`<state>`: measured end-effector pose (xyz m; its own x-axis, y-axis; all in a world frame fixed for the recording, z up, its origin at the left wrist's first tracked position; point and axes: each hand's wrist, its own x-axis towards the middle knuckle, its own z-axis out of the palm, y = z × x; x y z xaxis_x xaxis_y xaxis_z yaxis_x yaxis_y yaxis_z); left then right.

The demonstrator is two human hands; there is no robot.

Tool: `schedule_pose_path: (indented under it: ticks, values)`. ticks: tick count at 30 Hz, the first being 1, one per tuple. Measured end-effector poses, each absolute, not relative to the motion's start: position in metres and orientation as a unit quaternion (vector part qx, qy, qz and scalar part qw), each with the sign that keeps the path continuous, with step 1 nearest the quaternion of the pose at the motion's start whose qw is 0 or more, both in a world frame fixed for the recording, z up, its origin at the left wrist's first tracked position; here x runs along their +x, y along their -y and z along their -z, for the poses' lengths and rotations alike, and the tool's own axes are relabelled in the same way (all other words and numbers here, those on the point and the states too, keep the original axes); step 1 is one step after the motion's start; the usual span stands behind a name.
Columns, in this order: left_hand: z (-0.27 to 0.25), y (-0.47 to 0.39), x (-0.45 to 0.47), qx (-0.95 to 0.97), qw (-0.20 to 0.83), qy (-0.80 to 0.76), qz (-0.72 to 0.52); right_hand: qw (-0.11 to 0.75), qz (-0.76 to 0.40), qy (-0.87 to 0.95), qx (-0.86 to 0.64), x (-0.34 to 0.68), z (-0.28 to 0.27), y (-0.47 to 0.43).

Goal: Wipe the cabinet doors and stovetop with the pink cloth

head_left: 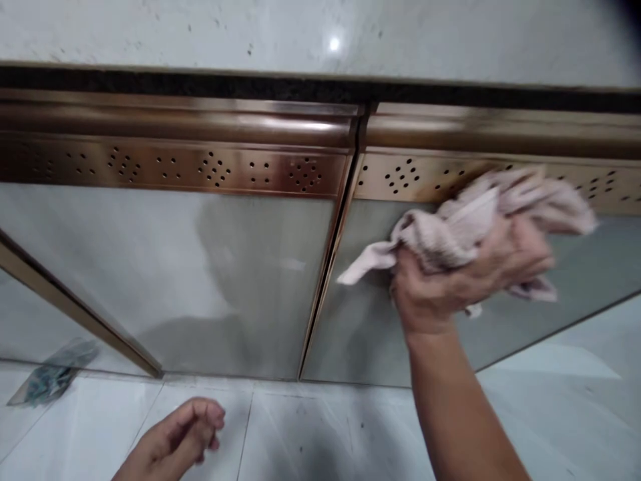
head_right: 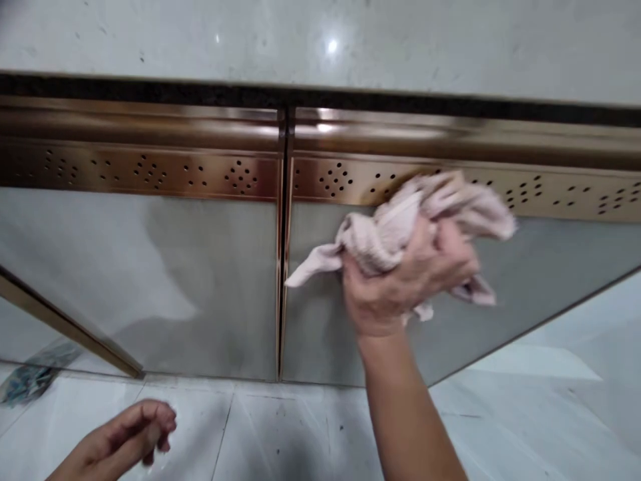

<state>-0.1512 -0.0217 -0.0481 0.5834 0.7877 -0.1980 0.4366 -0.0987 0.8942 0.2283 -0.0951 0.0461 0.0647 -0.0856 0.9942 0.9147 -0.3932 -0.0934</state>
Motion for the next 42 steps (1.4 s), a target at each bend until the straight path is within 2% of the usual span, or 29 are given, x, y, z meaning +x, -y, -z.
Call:
schedule_pose_path:
  ticks: [2, 5, 8, 10, 13, 16, 18, 22, 24, 27, 31, 34, 36, 38, 40, 42]
  values:
    - [0.020, 0.008, -0.117, 0.821, 0.371, -0.341, -0.267, 0.400, 0.594, 0.394, -0.576, 0.208, -0.024, 0.081]
    - [-0.026, -0.011, -0.064, 0.891, 0.077, -0.132, -0.428, 0.350, 0.514, 0.544, -0.563, 0.180, 0.036, 0.063]
    - [-0.054, -0.029, -0.024, 0.879, -0.125, -0.039, -0.459, 0.309, 0.372, 0.635, -0.603, 0.178, 0.086, 0.064]
    - [-0.058, -0.042, -0.008, 0.873, -0.209, -0.040, -0.438, 0.310, 0.349, 0.643, -0.608, 0.194, 0.102, 0.075]
    - [-0.050, -0.062, 0.000, 0.871, -0.283, -0.063, -0.396, 0.322, 0.460, 0.589, -0.581, 0.229, 0.105, 0.103]
    - [-0.041, -0.075, 0.000, 0.865, -0.317, -0.068, -0.382, 0.299, 0.537, 0.522, -0.591, 0.261, 0.084, 0.132]
    - [-0.038, -0.078, -0.001, 0.864, -0.317, -0.065, -0.385, 0.296, 0.551, 0.490, -0.607, 0.276, 0.055, 0.145]
    - [-0.038, -0.078, 0.000, 0.866, -0.302, -0.053, -0.396, 0.374, 0.603, 0.360, -0.606, 0.280, -0.014, 0.141]
    - [-0.038, -0.078, 0.001, 0.863, -0.309, -0.056, -0.396, 0.394, 0.614, 0.323, -0.603, 0.272, -0.025, 0.128]
    - [-0.036, -0.079, 0.002, 0.863, -0.312, -0.058, -0.393, 0.392, 0.581, 0.380, -0.604, 0.250, 0.011, 0.109]
    - [-0.024, -0.073, -0.002, 0.877, -0.285, -0.058, -0.383, 0.332, 0.480, 0.561, -0.588, 0.217, 0.108, 0.111]
    - [-0.006, -0.059, -0.011, 0.915, -0.253, -0.044, -0.313, 0.289, 0.354, 0.637, -0.621, 0.199, 0.154, 0.129]
    - [0.011, -0.044, -0.019, 0.948, -0.185, -0.044, -0.256, 0.327, 0.207, 0.659, -0.645, 0.193, 0.162, 0.139]
    - [0.029, -0.025, -0.025, 0.972, -0.061, -0.067, -0.218, 0.428, 0.046, 0.636, -0.641, 0.188, 0.153, 0.145]
    - [0.046, -0.005, -0.026, 0.967, 0.123, -0.111, -0.192, 0.537, -0.097, 0.567, -0.618, 0.179, 0.134, 0.145]
    - [0.058, 0.013, -0.023, 0.909, 0.339, -0.158, -0.183, 0.610, -0.227, 0.485, -0.584, 0.168, 0.112, 0.144]
